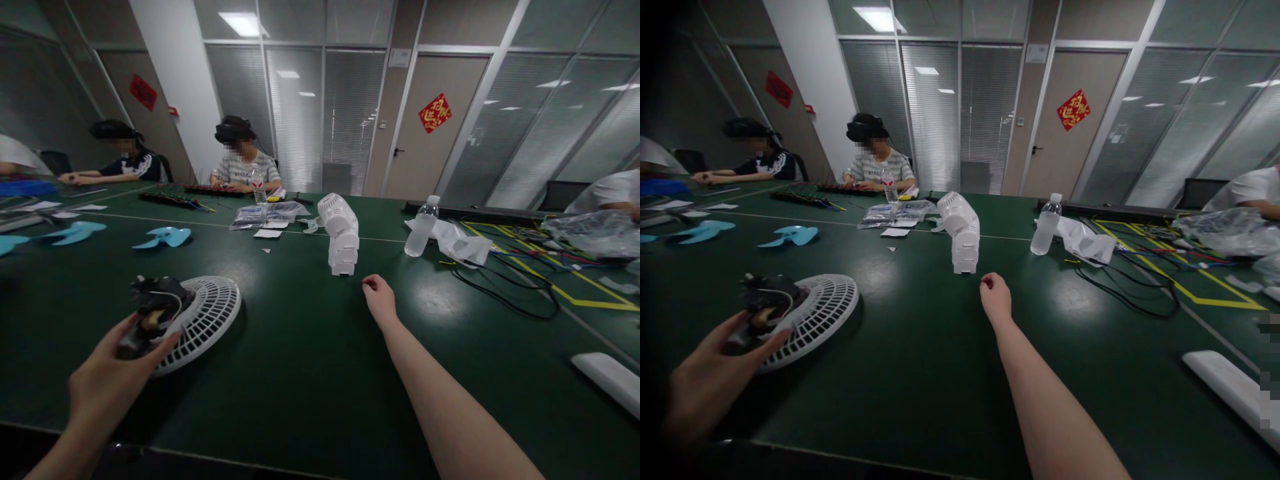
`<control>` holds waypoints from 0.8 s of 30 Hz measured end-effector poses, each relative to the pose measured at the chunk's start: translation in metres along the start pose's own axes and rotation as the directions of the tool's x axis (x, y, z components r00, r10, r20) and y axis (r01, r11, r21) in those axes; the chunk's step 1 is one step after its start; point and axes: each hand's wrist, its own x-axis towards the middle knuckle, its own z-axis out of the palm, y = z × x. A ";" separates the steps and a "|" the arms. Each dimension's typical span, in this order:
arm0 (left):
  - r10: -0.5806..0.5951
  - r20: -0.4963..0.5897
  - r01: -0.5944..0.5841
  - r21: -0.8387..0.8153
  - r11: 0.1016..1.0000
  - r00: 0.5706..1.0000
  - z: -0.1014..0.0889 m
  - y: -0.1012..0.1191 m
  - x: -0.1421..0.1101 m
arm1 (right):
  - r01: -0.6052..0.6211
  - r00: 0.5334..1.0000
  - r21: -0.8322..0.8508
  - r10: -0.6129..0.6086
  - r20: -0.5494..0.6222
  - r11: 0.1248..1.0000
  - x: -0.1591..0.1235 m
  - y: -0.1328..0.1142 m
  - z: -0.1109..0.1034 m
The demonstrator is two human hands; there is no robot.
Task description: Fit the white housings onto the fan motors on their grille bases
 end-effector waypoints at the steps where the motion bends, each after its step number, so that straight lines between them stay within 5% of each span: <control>1: 0.021 -0.047 -0.022 -0.005 1.000 0.999 0.003 0.010 -0.008 | 0.003 1.000 0.000 -0.003 0.001 1.000 0.000 0.000 0.000; 4: 0.137 0.000 -0.137 -0.067 0.988 0.991 0.014 0.043 -0.035 | 0.013 1.000 0.001 -0.013 0.001 1.000 0.000 0.002 -0.001; 8: 0.366 0.145 -0.314 -0.290 0.904 0.919 0.029 0.089 -0.073 | 0.027 1.000 0.003 -0.027 -0.006 1.000 0.003 0.004 -0.001; 13: 0.671 0.200 -0.520 -0.490 0.700 0.714 0.047 0.141 -0.113 | 0.033 0.999 0.029 -0.032 -0.021 0.999 0.003 0.002 -0.002; 17: 0.797 0.180 -0.608 -0.557 0.566 0.577 0.061 0.172 -0.131 | 0.037 0.999 0.067 -0.036 -0.021 0.997 0.002 -0.002 -0.004; 20: 0.806 0.189 -0.605 -0.571 0.555 0.561 0.070 0.187 -0.138 | 0.024 0.999 0.071 -0.023 -0.022 0.997 0.004 -0.004 -0.008; 24: 0.743 0.231 -0.552 -0.541 0.634 0.628 0.080 0.200 -0.146 | -0.018 0.998 0.021 0.019 -0.062 1.000 0.005 -0.006 -0.016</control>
